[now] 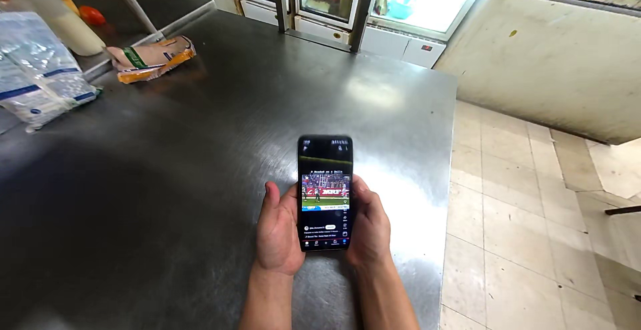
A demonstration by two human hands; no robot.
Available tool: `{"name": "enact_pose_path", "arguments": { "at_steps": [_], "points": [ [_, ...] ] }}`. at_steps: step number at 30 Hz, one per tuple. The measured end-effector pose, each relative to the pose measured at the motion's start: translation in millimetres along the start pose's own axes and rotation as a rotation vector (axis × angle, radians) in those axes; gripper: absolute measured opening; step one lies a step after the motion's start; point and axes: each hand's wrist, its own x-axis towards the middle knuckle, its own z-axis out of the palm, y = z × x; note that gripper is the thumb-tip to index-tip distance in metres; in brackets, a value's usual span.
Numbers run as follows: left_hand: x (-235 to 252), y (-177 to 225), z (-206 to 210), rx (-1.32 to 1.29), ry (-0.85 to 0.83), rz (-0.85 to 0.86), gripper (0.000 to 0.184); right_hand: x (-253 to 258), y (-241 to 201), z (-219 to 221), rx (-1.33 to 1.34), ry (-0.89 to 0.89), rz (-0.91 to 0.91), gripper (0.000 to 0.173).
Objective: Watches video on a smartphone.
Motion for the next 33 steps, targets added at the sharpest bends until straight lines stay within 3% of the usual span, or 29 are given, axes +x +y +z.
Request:
{"name": "enact_pose_path", "arguments": {
  "at_steps": [33],
  "points": [
    [0.4, 0.6, 0.5, -0.002, -0.001, -0.002, 0.089, 0.1, -0.1, -0.3, -0.01, 0.003, 0.001, 0.046]
  ]
}}
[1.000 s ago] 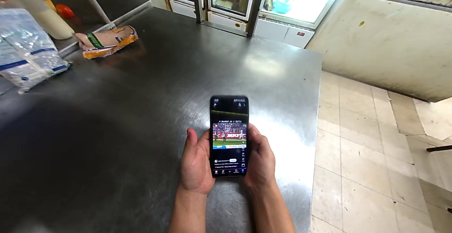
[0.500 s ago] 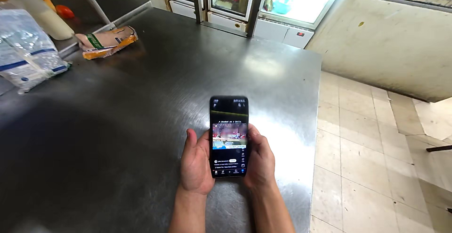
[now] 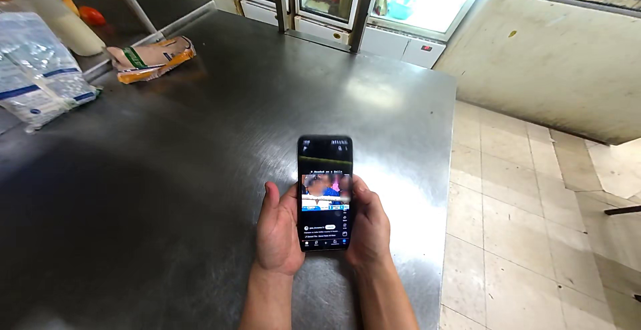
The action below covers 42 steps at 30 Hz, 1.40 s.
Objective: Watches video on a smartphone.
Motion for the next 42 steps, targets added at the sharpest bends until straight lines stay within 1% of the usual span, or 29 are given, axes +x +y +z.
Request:
{"name": "enact_pose_path", "arguments": {
  "at_steps": [11, 16, 22, 28, 42],
  "points": [
    [0.3, -0.5, -2.1, -0.008, -0.034, 0.004, 0.089, 0.5, 0.7, -0.2, -0.009, -0.006, -0.008, 0.045],
    [0.4, -0.2, -0.9, 0.003, -0.012, -0.002, 0.089, 0.1, 0.3, 0.0, -0.004, 0.004, 0.0, 0.045],
    [0.3, 0.1, -1.0, -0.01, -0.01, -0.003, 0.089, 0.4, 0.3, 0.3, 0.008, 0.002, -0.001, 0.041],
    [0.4, 0.1, -0.8, 0.003, -0.006, -0.002, 0.091, 0.0, -1.2, 1.7, 0.011, 0.012, 0.0, 0.033],
    [0.5, -0.5, -1.0, 0.007, -0.013, 0.0, 0.09, -0.2, -1.4, 1.2, 0.003, 0.008, -0.003, 0.035]
  ]
}}
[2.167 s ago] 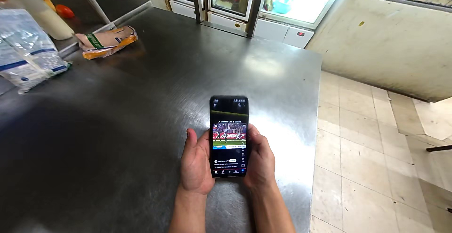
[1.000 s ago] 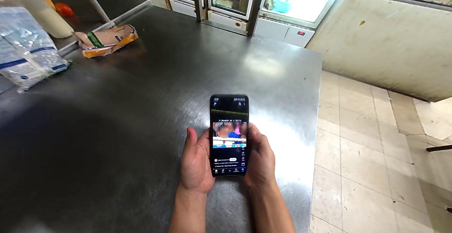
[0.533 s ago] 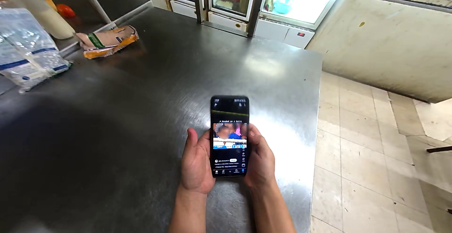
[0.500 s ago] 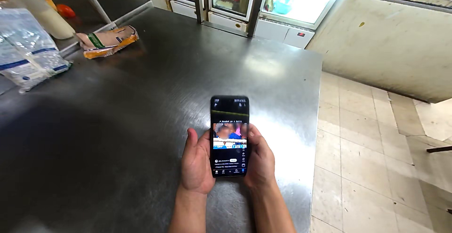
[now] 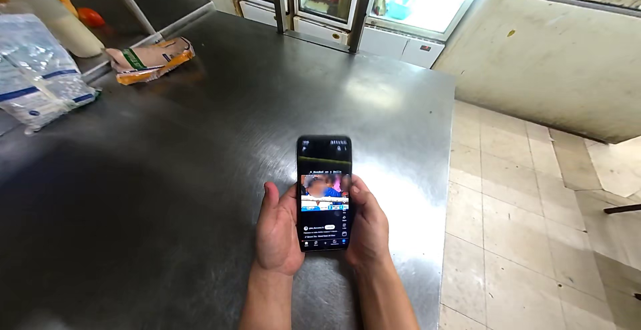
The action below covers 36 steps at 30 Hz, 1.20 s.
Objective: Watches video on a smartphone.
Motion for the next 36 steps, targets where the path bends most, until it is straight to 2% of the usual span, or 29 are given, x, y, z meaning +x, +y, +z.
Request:
{"name": "enact_pose_path", "arguments": {
  "at_steps": [7, 36],
  "points": [
    [0.1, 0.0, 0.1, -0.006, 0.0, 0.002, 0.091, 0.1, 0.3, -0.4, -0.021, 0.008, -0.001, 0.042],
    [-0.1, 0.2, 1.0, -0.014, 0.011, 0.002, 0.088, 0.3, 0.4, -0.2, -0.02, 0.014, -0.002, 0.042]
  ]
}}
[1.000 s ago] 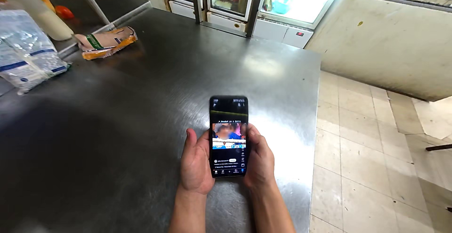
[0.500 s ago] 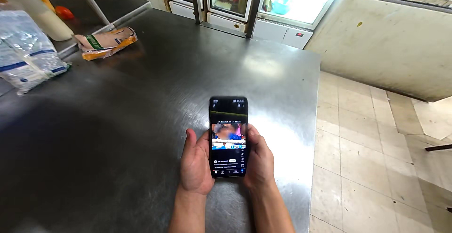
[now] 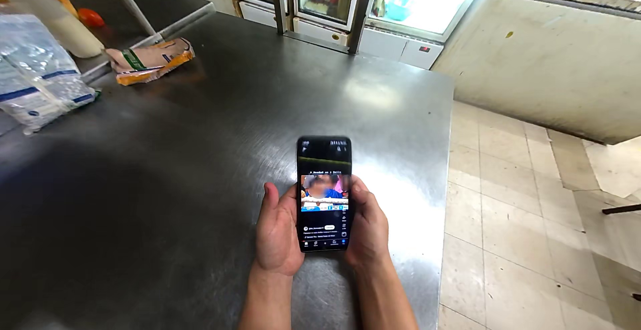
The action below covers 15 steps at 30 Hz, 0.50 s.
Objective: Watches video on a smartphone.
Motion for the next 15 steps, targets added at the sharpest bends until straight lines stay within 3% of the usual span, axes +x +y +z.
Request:
{"name": "enact_pose_path", "arguments": {
  "at_steps": [15],
  "points": [
    [-0.6, -0.2, -1.9, 0.006, 0.001, -0.007, 0.089, -0.1, 0.8, 0.6, -0.006, -0.004, -0.002, 0.043]
  ]
}}
